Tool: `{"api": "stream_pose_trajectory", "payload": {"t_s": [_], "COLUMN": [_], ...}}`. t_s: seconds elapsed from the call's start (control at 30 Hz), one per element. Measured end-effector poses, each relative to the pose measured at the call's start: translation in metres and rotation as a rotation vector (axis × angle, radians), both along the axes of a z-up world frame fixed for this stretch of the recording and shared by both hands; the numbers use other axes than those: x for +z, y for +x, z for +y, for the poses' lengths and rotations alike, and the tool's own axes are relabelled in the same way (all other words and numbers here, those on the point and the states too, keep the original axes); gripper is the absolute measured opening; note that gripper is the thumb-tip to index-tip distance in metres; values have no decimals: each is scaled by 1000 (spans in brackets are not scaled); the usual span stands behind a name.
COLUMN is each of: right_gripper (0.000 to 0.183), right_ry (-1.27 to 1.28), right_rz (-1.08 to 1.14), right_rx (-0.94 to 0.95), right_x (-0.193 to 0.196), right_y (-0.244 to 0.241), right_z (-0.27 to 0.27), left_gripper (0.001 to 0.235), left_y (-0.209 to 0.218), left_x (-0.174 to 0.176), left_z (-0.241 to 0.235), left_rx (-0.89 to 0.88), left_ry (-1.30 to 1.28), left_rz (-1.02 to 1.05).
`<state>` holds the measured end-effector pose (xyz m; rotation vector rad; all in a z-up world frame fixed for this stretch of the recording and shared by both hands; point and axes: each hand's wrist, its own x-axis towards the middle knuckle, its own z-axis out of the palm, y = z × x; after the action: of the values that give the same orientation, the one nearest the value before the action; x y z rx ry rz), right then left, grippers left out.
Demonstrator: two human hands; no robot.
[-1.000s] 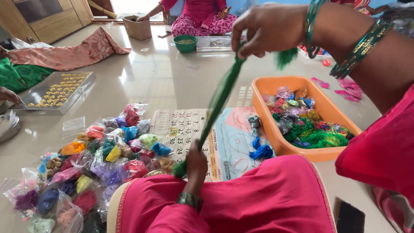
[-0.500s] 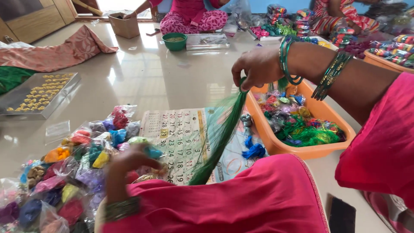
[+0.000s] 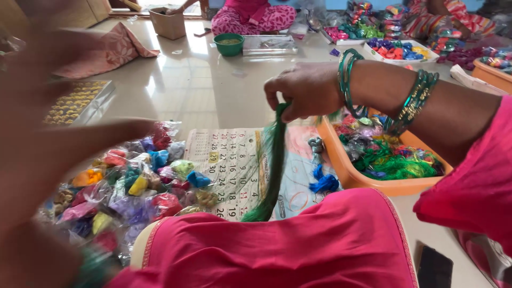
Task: The person sits on the floor and knots a bundle of yellow dyed fiber, sets it aside, then picks up a green fiber bundle, stretches it out and twists it into a tight strand, working over a calendar sheet with trays and bags of colored fiber around them.
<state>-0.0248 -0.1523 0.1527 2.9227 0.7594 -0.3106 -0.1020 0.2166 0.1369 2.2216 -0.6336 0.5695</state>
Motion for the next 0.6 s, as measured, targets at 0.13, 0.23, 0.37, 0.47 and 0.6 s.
{"api": "stream_pose_trajectory", "payload": {"t_s": [0.13,0.23,0.37,0.47,0.6], "right_gripper": [35,36,32,37,38], "right_ry": [57,120,63,77,59], "right_rz": [-78,-127,-165,-239,-205], "right_rx": [74,166,95,208,113], "right_x": [12,10,4,0,4], "right_y": [-18,-13,-11,-11,-28], "right_z": [23,16,-1,-1,8], "left_gripper": [149,138,89,47,14], "left_y": [49,69,81,78,92], "left_x": [-49,-89,-137,-149,-179], "left_z": [-144,-204,-256,-263,-256], "left_rx": [-374,-389,-221,-71,115], "left_ry": [-82,-351,-549,-619,-430], "left_rz": [-27,42,-88,131,6]}}
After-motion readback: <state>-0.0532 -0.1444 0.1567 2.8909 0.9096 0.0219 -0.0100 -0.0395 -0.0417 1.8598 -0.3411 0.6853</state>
